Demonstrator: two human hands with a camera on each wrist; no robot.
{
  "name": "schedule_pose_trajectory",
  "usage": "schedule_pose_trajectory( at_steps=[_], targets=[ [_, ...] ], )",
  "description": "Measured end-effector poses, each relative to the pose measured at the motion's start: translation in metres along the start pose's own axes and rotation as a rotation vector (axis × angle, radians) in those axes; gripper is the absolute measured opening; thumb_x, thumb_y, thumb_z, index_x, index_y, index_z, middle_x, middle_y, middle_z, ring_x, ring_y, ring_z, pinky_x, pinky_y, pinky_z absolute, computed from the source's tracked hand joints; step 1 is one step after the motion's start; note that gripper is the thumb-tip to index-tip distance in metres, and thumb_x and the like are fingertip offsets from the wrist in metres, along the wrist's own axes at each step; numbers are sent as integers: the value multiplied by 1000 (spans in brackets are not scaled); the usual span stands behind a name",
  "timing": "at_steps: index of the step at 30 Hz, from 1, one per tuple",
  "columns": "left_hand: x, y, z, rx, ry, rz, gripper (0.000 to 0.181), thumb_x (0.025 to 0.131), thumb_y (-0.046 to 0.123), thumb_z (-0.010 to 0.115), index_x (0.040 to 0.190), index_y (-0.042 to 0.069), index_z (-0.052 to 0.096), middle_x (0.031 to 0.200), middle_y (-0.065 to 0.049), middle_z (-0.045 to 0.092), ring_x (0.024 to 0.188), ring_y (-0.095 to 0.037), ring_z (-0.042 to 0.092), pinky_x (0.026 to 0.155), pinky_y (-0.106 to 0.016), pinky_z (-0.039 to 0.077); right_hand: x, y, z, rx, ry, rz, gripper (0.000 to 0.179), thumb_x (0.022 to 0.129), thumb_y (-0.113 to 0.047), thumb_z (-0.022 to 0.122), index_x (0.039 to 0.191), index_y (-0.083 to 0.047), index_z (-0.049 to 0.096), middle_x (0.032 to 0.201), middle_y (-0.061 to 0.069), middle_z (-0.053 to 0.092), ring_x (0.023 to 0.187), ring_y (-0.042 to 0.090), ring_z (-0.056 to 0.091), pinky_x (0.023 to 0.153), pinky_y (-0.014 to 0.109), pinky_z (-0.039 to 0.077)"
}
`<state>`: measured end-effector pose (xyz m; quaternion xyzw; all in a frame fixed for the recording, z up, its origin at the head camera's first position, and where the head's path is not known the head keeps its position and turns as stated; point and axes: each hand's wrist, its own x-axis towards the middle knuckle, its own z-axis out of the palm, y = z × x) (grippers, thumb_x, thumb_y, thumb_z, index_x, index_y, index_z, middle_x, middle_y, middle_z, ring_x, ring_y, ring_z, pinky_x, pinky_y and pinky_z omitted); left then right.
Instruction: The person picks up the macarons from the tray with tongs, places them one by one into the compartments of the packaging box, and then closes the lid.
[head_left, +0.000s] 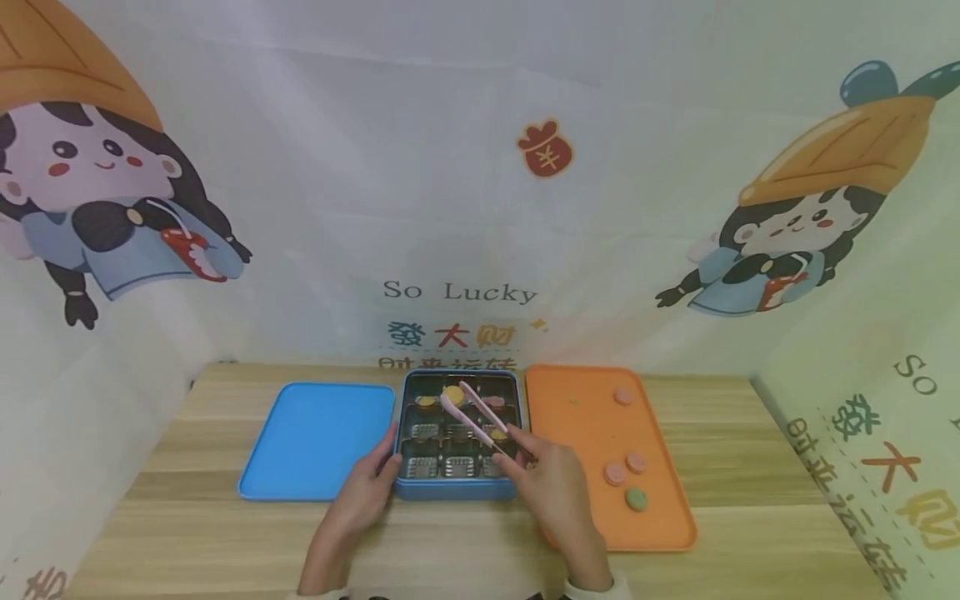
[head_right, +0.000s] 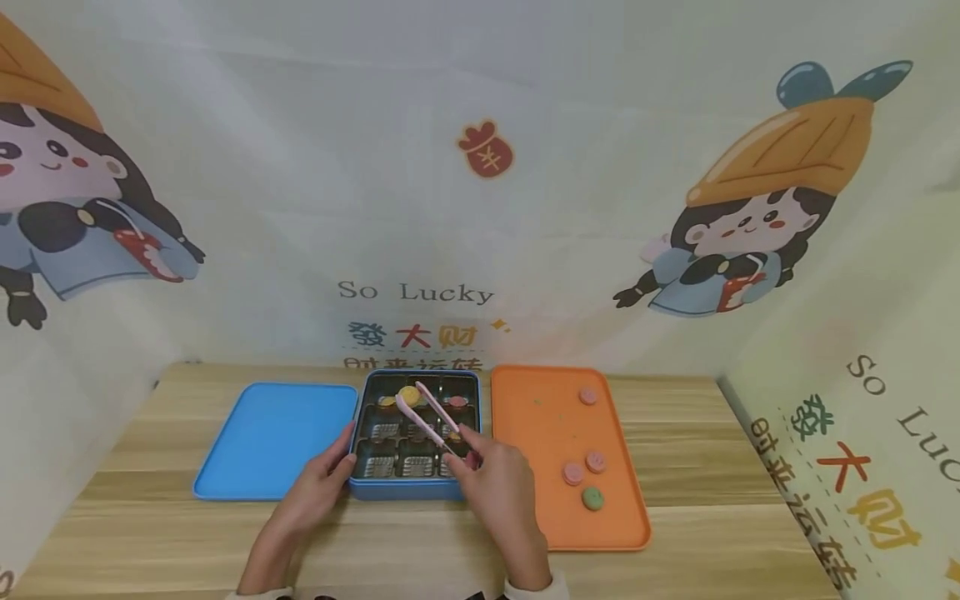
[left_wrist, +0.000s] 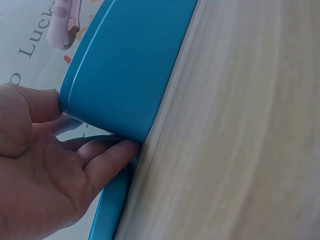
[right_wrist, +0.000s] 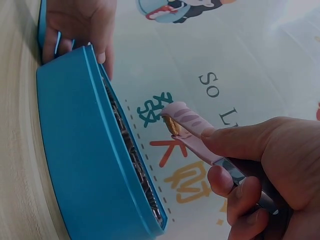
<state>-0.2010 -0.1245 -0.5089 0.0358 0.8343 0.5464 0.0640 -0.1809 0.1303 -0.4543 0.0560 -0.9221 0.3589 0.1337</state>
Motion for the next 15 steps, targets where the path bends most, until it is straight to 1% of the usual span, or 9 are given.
schedule_pose_trajectory(
  at_steps=[3,8,15],
  targets=[
    [-1,1,2,-16,-1,1,55,106,13,40,157,4,20,160,-22,22,148,-40,18,121,-53,17,-1,2,1,-11,-10,21,41,82,-28,80,120,-14,74,61,-12,53,48,0,35,42,19,29],
    [-2,1,2,-8,-2,-8,56,106,12,40,157,4,19,160,-23,21,148,-41,18,120,-54,17,-2,5,0,-31,-18,45,42,81,-30,81,120,-16,74,61,-13,51,47,2,36,42,19,29],
    [0,1,2,-9,1,-6,55,106,13,38,157,4,19,160,-23,21,148,-40,17,121,-53,16,-1,11,-3,-73,-37,32,41,80,-31,81,118,-16,75,58,-13,45,48,3,35,43,20,27]
  ],
)
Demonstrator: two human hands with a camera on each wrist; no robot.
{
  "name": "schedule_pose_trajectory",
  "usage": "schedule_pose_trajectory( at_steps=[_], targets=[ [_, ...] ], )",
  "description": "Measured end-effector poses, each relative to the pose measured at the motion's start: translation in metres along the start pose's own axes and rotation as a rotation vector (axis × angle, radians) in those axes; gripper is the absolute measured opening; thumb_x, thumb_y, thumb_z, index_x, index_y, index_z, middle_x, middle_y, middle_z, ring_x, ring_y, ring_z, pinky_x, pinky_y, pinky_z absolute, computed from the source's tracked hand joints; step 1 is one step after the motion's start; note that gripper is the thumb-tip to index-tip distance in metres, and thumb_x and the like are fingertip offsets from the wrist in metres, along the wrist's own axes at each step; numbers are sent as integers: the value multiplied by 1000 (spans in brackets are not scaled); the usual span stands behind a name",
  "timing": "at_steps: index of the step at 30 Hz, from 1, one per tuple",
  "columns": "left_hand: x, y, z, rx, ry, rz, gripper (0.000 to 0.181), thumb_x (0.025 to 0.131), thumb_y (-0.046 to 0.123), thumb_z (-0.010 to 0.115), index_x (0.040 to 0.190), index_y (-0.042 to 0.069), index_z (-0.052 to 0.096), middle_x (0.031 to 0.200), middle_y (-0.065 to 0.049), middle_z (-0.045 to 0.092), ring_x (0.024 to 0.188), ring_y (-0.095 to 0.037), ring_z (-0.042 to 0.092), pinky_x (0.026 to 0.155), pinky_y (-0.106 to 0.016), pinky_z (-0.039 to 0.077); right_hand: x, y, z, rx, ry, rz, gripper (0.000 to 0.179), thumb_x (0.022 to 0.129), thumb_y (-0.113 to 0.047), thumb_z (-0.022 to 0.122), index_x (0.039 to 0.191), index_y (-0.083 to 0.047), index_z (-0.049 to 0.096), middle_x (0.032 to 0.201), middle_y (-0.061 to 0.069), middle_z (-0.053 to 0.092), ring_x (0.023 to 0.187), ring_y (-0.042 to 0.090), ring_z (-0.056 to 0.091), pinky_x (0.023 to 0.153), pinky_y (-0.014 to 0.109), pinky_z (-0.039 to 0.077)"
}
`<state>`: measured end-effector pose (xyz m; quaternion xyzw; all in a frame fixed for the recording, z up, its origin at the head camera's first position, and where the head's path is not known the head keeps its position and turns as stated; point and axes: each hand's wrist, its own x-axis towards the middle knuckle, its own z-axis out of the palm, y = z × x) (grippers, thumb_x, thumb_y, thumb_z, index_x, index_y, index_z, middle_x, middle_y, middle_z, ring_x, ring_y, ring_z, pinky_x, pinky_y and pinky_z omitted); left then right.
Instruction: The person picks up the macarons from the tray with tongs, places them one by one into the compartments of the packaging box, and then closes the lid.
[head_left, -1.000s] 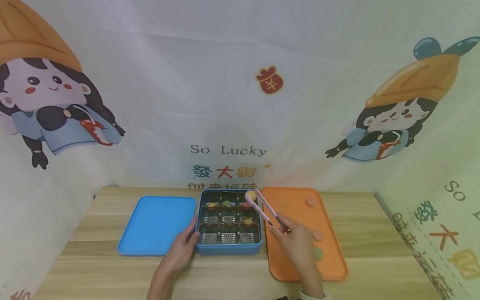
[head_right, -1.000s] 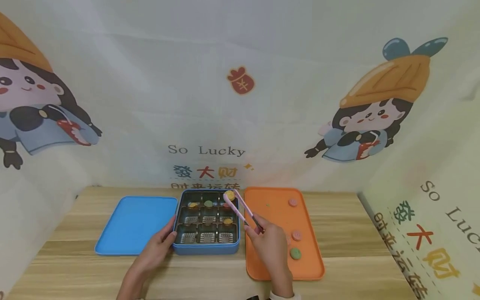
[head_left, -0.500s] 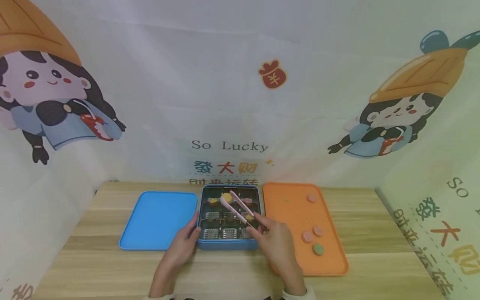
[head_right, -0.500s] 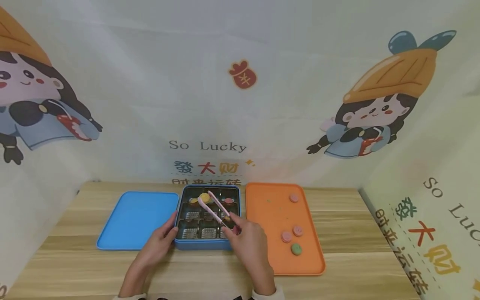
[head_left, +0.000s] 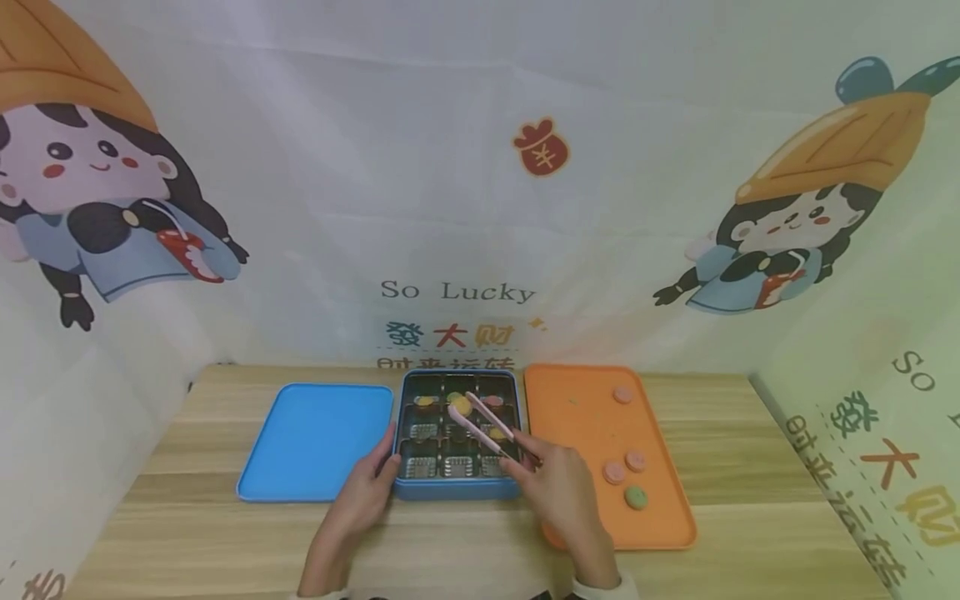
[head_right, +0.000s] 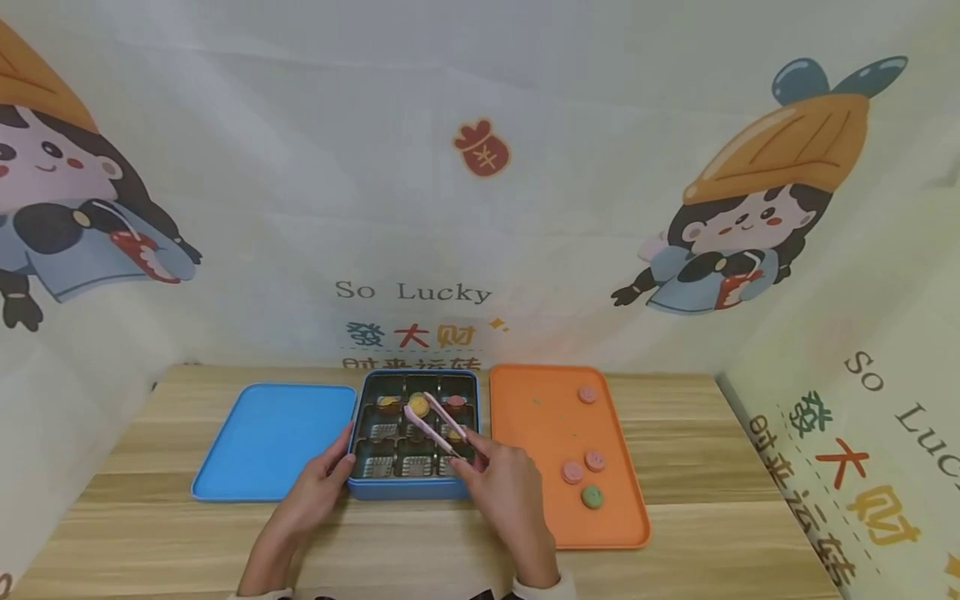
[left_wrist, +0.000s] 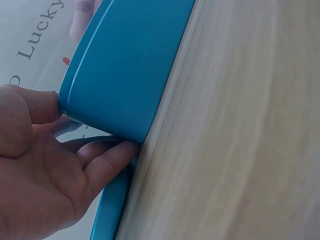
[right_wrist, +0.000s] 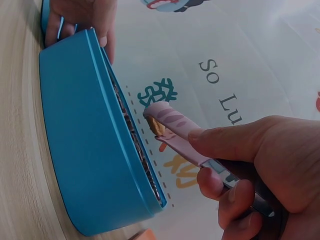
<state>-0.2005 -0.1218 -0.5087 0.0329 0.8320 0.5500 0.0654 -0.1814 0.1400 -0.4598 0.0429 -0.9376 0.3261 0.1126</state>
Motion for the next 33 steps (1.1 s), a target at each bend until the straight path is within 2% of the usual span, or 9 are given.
schedule_pose_trajectory(
  at_steps=[9,25,29,33],
  targets=[
    [1,0,0,0,-4,-2,56,107,13,38,158,5,17,161,-22,20,149,-40,16,121,-53,15,-1,5,-1,-52,-43,-16,38,80,-30,82,114,-14,76,57,-13,44,49,4,35,44,21,26],
    [0,0,0,-2,-5,-11,56,106,13,38,158,6,18,162,-21,20,150,-39,15,121,-53,15,-1,11,3,-27,-60,25,39,80,-30,81,116,-15,75,57,-12,46,49,5,38,44,21,26],
    [1,-1,0,2,-5,-5,56,107,13,38,158,5,18,161,-21,20,150,-38,16,121,-53,15,0,12,1,12,-71,38,39,81,-29,80,117,-14,75,58,-12,47,50,5,38,44,21,28],
    [1,-2,0,-3,-8,-5,56,107,14,38,158,6,17,162,-22,20,150,-39,15,121,-53,15,2,16,-7,103,-70,69,37,83,-23,79,117,-10,74,62,-9,49,51,5,38,43,19,28]
  ],
)
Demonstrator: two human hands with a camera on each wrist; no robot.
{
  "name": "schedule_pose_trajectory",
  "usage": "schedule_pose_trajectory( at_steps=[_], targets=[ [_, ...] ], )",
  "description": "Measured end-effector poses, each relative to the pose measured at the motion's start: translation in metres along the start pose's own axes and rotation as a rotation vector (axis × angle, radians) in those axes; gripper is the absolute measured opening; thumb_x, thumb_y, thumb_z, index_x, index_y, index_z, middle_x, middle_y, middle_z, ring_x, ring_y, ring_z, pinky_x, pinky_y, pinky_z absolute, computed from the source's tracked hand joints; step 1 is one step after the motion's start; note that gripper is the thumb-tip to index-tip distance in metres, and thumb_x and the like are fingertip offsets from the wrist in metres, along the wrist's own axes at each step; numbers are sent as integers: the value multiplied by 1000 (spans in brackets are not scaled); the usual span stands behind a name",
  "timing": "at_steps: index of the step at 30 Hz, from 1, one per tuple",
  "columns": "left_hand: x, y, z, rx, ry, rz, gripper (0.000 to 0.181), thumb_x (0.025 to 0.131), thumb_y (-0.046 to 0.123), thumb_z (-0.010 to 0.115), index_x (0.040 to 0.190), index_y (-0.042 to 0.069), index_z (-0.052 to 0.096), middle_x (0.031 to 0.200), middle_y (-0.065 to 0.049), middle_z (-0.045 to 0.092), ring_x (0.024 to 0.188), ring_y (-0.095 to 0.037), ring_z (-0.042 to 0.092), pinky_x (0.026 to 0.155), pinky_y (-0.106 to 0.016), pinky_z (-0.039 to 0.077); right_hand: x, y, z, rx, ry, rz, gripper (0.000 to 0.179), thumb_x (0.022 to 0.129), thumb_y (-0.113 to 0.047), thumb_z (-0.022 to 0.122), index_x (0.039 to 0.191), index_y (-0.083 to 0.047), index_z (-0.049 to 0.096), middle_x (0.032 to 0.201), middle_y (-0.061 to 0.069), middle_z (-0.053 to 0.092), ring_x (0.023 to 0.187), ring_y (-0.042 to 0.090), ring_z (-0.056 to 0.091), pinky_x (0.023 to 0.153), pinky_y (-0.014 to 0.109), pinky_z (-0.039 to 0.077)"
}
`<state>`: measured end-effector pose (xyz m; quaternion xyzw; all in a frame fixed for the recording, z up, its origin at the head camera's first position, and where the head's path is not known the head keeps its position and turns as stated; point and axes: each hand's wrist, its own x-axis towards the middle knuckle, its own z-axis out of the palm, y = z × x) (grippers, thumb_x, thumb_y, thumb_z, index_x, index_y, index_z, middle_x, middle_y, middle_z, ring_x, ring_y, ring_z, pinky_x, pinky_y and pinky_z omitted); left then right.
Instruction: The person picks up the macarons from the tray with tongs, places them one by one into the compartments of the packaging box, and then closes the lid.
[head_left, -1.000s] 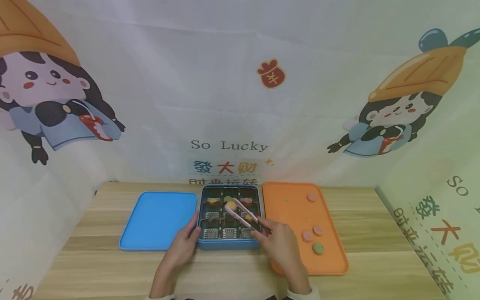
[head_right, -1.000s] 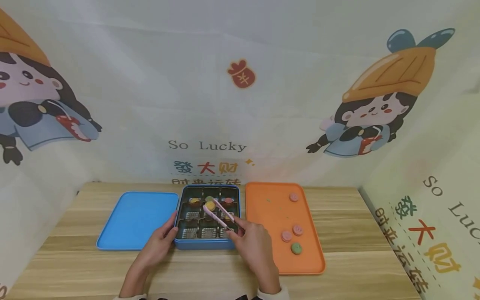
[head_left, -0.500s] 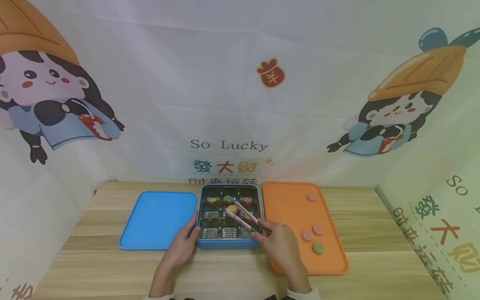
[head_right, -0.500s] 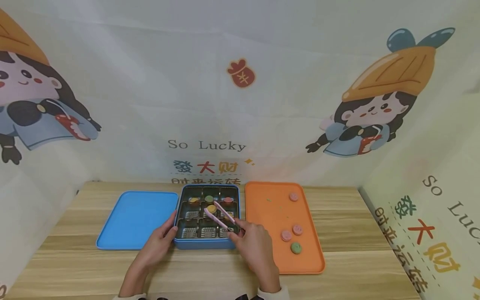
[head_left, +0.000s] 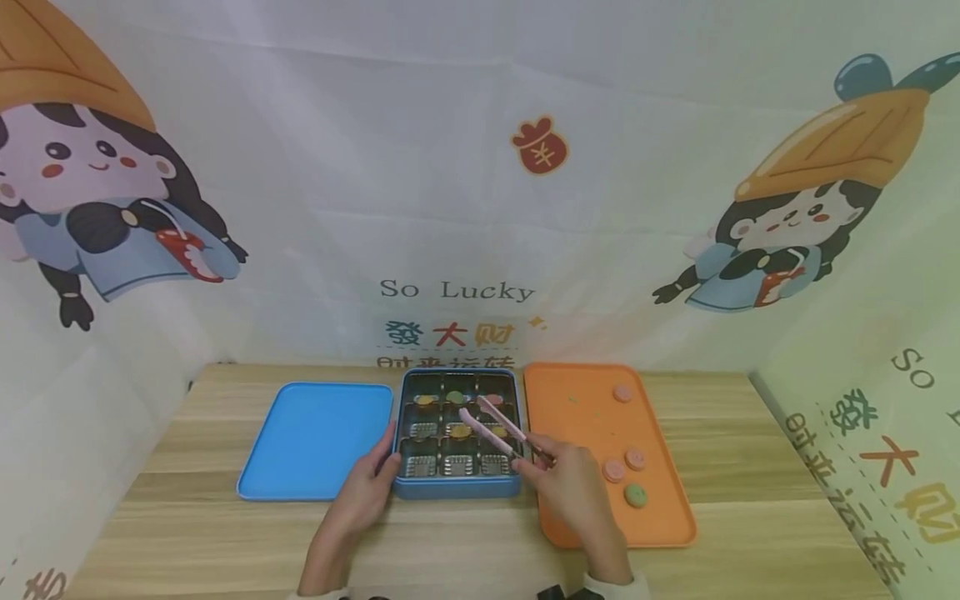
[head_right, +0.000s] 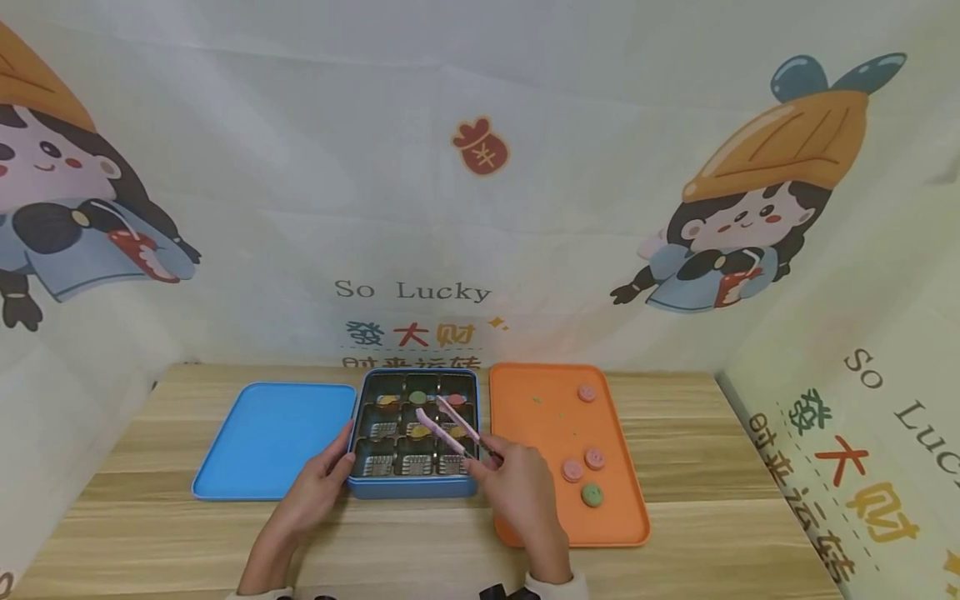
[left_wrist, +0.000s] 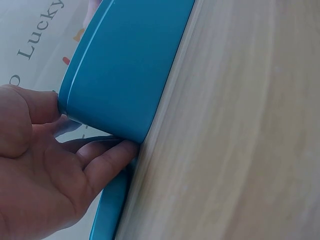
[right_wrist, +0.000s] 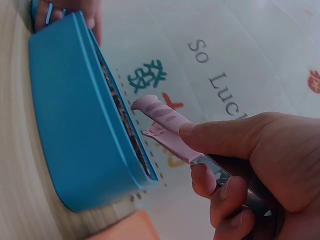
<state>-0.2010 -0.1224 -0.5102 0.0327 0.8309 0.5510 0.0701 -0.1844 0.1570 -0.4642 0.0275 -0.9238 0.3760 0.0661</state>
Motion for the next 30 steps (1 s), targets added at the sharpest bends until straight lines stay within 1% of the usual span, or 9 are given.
schedule_pose_trajectory(
  at_steps=[6,11,15,18,21,23,25,28,30],
  targets=[
    [-1,1,0,-12,-2,-6,56,107,14,38,158,6,17,162,-22,18,150,-39,14,121,-53,15,0,15,-21,73,14,34,39,84,-20,79,120,-7,72,68,-5,52,49,4,34,42,18,25],
    [-1,2,1,-9,0,-7,56,107,14,38,158,6,17,162,-21,19,150,-39,14,121,-53,15,-2,36,-44,85,15,62,42,84,-19,80,124,-8,70,73,-3,56,53,6,38,44,18,29],
    [0,1,1,-6,1,-11,56,107,15,38,158,7,17,162,-22,19,150,-39,14,121,-53,15,-7,54,-65,114,17,120,45,86,-16,77,128,-3,66,78,2,59,59,8,44,47,19,35],
    [-1,1,1,-8,1,-13,56,107,15,38,159,7,16,162,-22,18,150,-39,14,121,-53,15,-13,65,-83,116,5,194,50,89,-19,75,133,-1,61,82,5,61,61,9,47,48,20,40],
    [-1,2,1,-3,-1,-17,56,107,15,37,159,8,16,163,-22,17,150,-40,13,121,-54,15,-21,77,-100,87,-11,261,56,91,-25,73,138,0,57,88,7,62,65,10,55,53,21,48],
    [-1,1,1,0,-1,-18,56,107,15,36,159,8,16,163,-22,16,150,-40,13,121,-54,15,-26,86,-108,73,-10,304,57,91,-27,73,139,0,55,93,11,63,67,15,61,56,24,52],
    [-1,1,1,3,-1,-21,56,108,16,36,159,8,15,163,-22,16,150,-41,13,121,-54,15,-32,94,-116,34,-5,317,57,92,-28,72,139,1,55,105,18,67,82,26,69,66,30,58],
    [0,0,1,1,-2,-24,56,108,16,36,159,8,15,163,-22,16,150,-40,13,121,-54,15,-39,106,-124,2,-2,347,57,92,-29,71,137,2,56,115,25,67,89,31,69,68,34,58],
    [0,1,1,5,0,-23,56,108,16,37,159,8,16,162,-22,17,150,-40,14,121,-54,15,-44,113,-129,-18,-17,368,59,91,-32,71,137,2,56,119,25,67,89,28,70,69,33,57]
  ],
)
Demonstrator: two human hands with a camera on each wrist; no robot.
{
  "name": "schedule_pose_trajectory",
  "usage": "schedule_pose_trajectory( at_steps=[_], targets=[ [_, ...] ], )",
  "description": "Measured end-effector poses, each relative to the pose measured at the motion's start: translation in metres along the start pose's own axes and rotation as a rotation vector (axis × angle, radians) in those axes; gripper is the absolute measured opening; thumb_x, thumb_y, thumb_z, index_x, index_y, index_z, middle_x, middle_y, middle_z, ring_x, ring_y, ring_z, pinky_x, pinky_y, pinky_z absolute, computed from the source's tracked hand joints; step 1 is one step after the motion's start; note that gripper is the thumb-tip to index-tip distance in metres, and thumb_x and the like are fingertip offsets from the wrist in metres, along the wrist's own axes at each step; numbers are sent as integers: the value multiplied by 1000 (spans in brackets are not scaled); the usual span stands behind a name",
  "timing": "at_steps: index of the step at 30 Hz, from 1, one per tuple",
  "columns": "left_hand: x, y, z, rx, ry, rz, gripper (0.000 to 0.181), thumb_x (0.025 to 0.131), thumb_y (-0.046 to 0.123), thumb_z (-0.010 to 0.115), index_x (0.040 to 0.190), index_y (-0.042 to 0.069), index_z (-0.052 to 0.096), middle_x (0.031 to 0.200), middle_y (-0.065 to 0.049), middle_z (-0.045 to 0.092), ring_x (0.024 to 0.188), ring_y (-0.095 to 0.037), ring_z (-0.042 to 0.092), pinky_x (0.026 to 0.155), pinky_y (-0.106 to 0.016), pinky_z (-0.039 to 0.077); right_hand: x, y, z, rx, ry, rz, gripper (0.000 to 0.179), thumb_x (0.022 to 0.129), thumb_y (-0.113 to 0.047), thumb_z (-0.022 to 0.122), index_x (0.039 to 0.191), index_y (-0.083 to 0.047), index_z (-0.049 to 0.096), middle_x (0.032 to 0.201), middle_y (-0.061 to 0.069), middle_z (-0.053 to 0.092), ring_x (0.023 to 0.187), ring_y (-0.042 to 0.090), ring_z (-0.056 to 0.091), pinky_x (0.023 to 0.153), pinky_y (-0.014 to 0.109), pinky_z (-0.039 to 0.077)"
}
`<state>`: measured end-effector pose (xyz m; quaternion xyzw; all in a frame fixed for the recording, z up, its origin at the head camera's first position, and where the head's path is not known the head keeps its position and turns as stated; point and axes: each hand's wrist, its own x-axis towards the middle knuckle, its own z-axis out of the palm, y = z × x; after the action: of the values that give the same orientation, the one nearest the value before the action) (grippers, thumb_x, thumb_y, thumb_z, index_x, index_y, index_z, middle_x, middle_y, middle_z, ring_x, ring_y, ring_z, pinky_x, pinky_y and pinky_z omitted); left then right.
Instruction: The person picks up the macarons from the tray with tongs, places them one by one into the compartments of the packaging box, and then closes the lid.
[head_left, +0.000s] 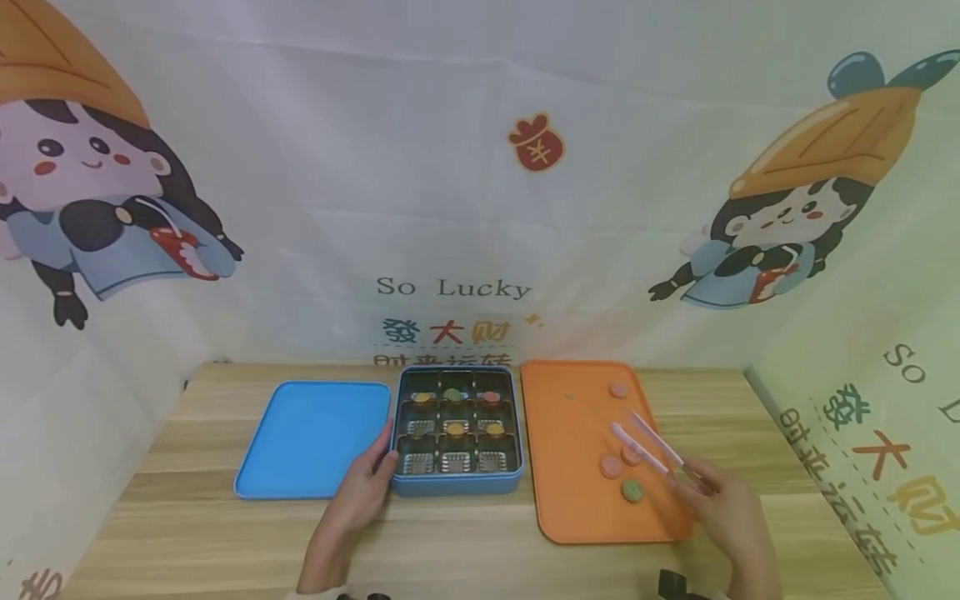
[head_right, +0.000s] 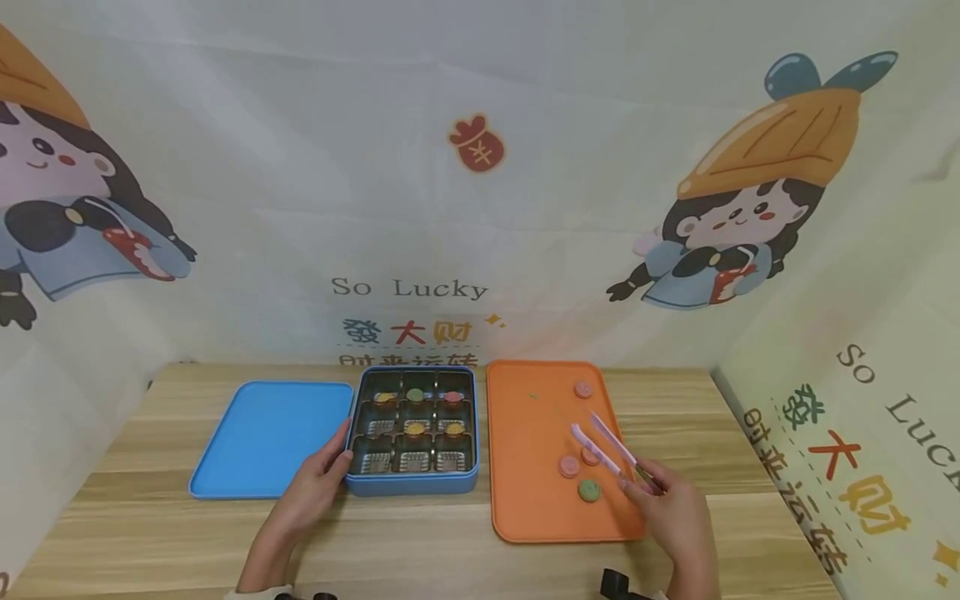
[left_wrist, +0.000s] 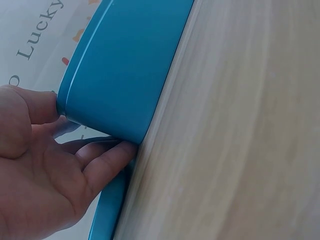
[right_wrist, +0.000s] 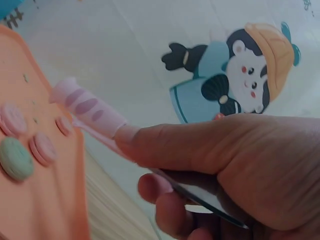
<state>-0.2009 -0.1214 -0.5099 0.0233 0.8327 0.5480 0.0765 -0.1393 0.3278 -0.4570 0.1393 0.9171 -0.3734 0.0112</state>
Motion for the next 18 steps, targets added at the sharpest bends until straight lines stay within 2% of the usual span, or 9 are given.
schedule_pose_trajectory(
  at_steps=[3,8,12,18],
  targets=[
    [-1,-1,0,0,0,0,56,108,17,37,159,9,16,162,-22,17,150,-40,14,121,-54,15,-3,9,-5,4,-38,51,60,91,-32,72,137,3,55,112,26,69,73,19,66,62,30,53],
    [0,-1,-1,-13,2,0,56,107,17,37,159,10,16,162,-22,18,150,-40,14,121,-53,14,-6,16,-10,28,-75,101,56,90,-26,72,135,4,56,102,19,71,68,17,60,58,30,48],
    [1,-2,0,-6,8,3,56,107,16,37,159,9,16,162,-22,19,150,-39,15,122,-53,15,-5,18,-7,55,-95,100,53,90,-20,71,134,6,56,95,13,71,67,18,59,57,28,50],
    [0,-1,1,-3,5,-5,56,107,16,37,159,9,16,162,-22,18,150,-39,15,121,-53,15,-2,21,-2,46,-83,78,51,91,-18,70,134,6,56,94,16,72,63,16,58,55,26,49]
  ],
)
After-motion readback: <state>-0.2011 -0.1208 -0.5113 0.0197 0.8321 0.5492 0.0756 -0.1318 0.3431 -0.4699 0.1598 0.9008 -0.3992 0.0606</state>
